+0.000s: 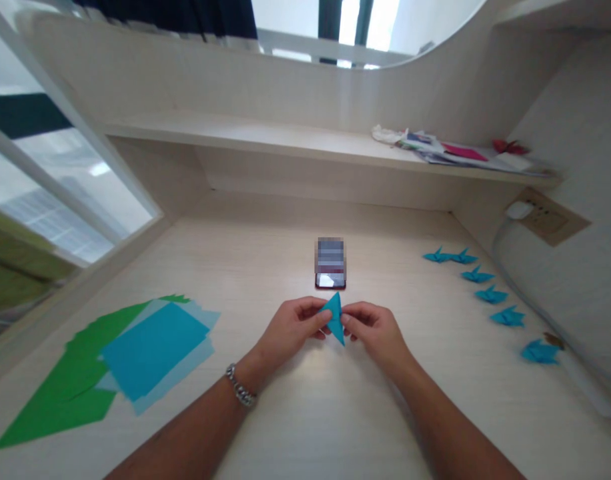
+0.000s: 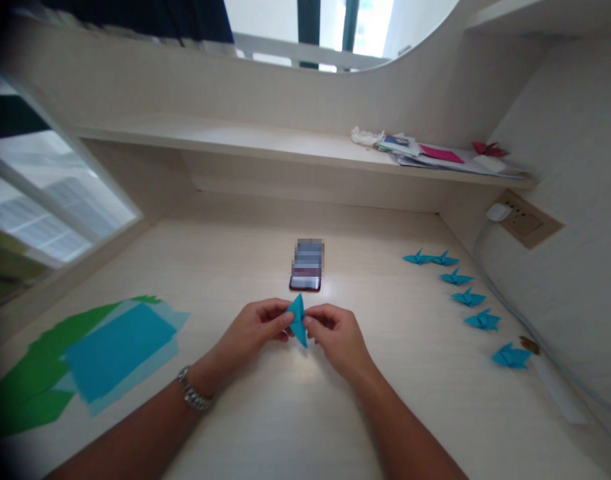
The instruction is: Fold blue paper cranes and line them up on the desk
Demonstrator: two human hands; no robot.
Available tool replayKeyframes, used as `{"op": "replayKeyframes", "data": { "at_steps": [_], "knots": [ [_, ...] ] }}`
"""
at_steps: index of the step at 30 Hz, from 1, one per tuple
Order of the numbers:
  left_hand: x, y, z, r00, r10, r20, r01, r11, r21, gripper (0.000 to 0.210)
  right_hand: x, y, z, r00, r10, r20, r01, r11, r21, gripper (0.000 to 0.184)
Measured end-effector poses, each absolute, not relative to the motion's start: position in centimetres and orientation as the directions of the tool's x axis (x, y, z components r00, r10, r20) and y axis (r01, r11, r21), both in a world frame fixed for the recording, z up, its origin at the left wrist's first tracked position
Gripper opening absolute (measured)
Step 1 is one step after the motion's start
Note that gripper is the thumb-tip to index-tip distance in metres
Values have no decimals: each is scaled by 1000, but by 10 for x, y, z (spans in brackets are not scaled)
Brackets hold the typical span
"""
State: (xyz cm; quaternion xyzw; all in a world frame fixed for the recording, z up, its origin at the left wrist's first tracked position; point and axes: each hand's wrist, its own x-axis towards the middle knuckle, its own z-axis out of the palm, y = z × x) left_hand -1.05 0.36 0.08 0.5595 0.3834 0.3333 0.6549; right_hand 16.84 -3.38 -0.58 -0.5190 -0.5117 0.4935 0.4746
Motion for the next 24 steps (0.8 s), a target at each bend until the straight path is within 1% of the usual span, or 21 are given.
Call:
{"op": "replayKeyframes", "data": {
  "at_steps": [3,5,7,9,11,13,16,18,21,24],
  "knots": [
    [-6,3,-1,402,905,-141,-29,166,986,38,166,-34,-7,15,999,-29,88,-30,-996,19],
    [-3,1,-3,376,919,-122,-26,142,990,37,164,-35,-7,54,998,-16,117,-23,-993,19],
    [-1,0,-4,385,920,-76,-20,90,996,37,161,-37,-7,89,996,23,171,8,-985,17],
    [0,-2,-4,399,917,-25,-16,34,999,41,158,-38,-7,89,994,66,219,45,-975,16],
    [0,-3,-4,405,914,6,-18,1,1000,43,157,-39,-8,67,994,83,228,66,-971,16],
    [0,-3,-5,406,914,14,-26,-4,1000,38,157,-38,-9,46,996,74,204,63,-977,18],
    [-1,-2,-7,398,917,-15,-53,39,998,28,158,-36,-11,33,998,48,174,42,-984,18],
    [0,-1,-10,395,917,-58,-110,109,988,25,158,-35,-12,34,999,31,163,25,-986,19],
    [0,-1,-13,374,919,-121,-221,215,951,29,159,-36,-13,24,1000,18,158,14,-987,19],
    [0,-1,-15,338,929,-152,-268,250,930,31,159,-37,-13,4,1000,31,175,29,-984,17]
  ]
}}
